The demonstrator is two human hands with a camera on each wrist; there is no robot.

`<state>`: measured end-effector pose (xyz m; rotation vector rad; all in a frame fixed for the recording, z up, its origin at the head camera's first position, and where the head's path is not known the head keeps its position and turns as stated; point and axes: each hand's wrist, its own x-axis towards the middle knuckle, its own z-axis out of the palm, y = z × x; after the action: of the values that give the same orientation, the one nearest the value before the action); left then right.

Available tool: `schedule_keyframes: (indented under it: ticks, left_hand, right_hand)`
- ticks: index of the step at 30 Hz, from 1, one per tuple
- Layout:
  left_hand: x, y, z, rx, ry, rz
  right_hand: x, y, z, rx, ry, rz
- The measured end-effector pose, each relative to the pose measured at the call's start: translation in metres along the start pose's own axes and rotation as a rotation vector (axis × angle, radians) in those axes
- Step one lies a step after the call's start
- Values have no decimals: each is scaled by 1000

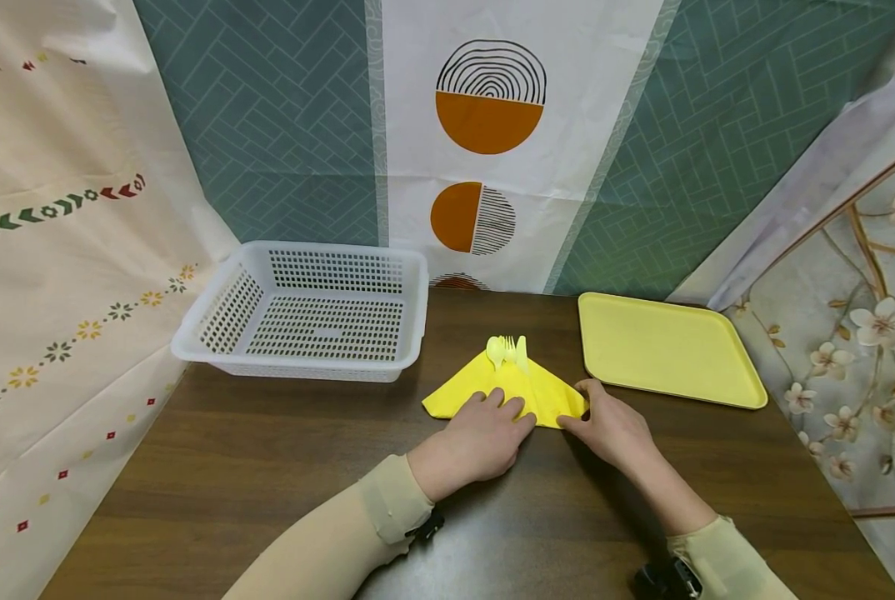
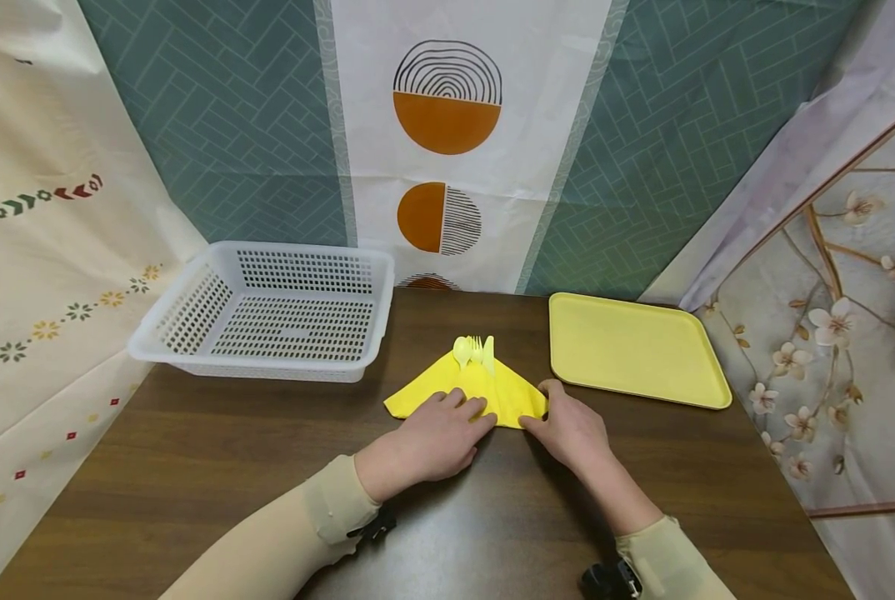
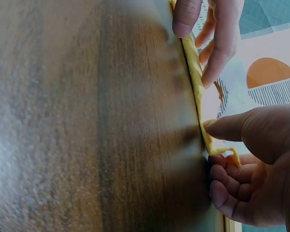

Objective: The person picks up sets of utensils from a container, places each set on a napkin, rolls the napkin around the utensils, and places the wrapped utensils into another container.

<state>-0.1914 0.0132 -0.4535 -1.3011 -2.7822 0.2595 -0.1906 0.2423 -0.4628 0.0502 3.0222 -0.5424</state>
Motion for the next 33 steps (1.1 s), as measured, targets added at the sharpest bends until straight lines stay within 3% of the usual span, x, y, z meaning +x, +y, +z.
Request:
schedule_keyframes:
  ticks: [9, 17, 24, 33]
  left_hand:
    - [0, 0, -1, 0, -20, 3]
    - [0, 0, -1, -9, -17, 0]
    - [-1, 0, 2, 33, 29, 7]
    - [-1, 0, 0, 19, 8, 2]
  right_hand:
    - [-1, 4, 1, -17, -41, 4]
    - [0, 5, 2, 50, -29, -34]
    - [-2, 5, 0, 106, 6, -56]
    - [-4, 4, -1, 108, -8, -46]
